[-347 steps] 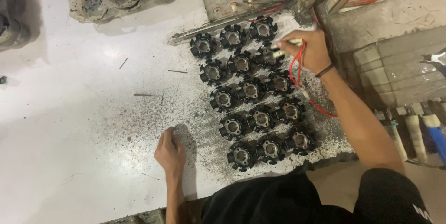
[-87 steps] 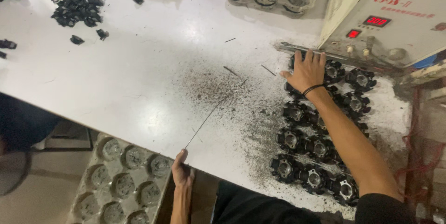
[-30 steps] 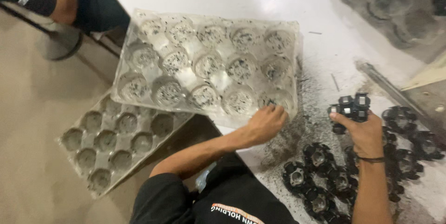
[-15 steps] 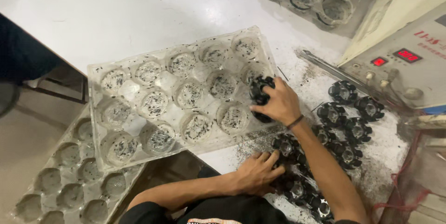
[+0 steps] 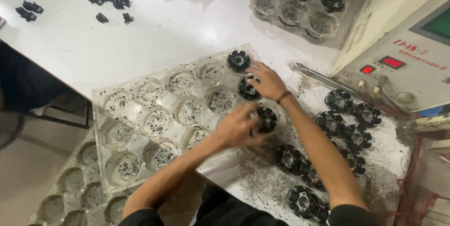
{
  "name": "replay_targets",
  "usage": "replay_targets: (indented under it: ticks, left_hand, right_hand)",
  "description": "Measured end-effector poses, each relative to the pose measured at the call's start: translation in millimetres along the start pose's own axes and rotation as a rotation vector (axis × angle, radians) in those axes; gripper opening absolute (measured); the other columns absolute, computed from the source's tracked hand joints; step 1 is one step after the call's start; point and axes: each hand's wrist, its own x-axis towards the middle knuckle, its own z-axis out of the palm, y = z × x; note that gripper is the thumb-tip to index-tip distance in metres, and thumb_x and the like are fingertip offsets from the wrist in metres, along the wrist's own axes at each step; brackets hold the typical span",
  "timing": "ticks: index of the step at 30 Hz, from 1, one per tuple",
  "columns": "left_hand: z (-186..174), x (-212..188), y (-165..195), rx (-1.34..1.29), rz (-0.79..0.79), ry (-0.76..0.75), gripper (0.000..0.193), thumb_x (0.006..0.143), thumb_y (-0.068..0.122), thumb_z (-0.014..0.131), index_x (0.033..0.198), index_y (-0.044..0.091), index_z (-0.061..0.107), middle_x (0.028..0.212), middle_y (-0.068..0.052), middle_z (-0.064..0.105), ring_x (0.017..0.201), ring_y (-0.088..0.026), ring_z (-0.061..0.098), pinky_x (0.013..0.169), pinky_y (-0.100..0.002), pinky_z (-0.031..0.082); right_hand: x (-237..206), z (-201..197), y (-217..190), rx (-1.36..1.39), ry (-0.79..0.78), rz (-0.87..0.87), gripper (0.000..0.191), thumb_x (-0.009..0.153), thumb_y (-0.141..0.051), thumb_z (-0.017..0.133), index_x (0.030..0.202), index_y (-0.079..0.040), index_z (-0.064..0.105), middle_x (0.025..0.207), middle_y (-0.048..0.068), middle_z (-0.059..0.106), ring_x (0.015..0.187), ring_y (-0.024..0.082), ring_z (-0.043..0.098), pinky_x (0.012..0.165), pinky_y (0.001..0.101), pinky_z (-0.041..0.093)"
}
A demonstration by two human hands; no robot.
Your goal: The person uses a soldering iron to melt and clean the center hubs of black plastic impeller parts arranged on a workbench, working through them one at a time. They then place the finished parts into a molded tray, stack the trays, and begin snapping small black plastic components together in a row on the bench.
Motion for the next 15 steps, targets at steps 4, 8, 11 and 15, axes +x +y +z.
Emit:
replay_targets:
  ticks: [4,8,11,15]
  left_hand:
    - [-32,11,-124,0.244,-0.372,0.016,0.030,0.080,0.030,0.084,0.094,0.005,0.079,0.138,-0.027,0.053,0.118,-0.043,0.057,0.094,-0.054,0.055]
    - [-31,-1,-178,0.238,-0.430,-0.045,0.037,0.094,0.039,0.076,0.098,0.002,0.074,0.148,-0.023,0.053,0.135,-0.041,0.052,0.113,-0.053,0.047]
    - [-30,3,-183,0.174,-0.580,-0.158,0.053,0.097,0.052,0.068,0.100,0.000,0.073,0.151,-0.022,0.050,0.142,-0.042,0.045,0.117,-0.053,0.039]
    - [-39,6,-175,0.275,-0.508,-0.217,0.076,0.078,0.065,0.075,0.105,-0.006,0.070,0.149,-0.029,0.042,0.139,-0.045,0.037,0.112,-0.055,0.035]
  right_hand:
    - [-117,-58,52,-0.312,0.151,0.327,0.024,0.096,-0.027,0.073,0.113,-0.010,0.074,0.118,0.012,0.074,0.098,0.028,0.072,0.088,0.0421,0.056]
    - [-196,-78,98,-0.674,0.263,0.532,0.072,0.078,-0.060,0.079,0.122,-0.004,0.071,0.135,0.028,0.061,0.123,0.044,0.057,0.106,0.0569,0.038]
    - [-197,-69,129,-0.705,0.177,0.627,0.080,0.079,-0.077,0.073,0.120,-0.008,0.072,0.135,0.031,0.059,0.129,0.046,0.054,0.116,0.0638,0.024]
    - [-178,-70,162,-0.616,0.113,0.758,0.065,0.083,-0.073,0.069,0.109,-0.015,0.081,0.120,0.030,0.068,0.124,0.047,0.057,0.115,0.0726,0.014]
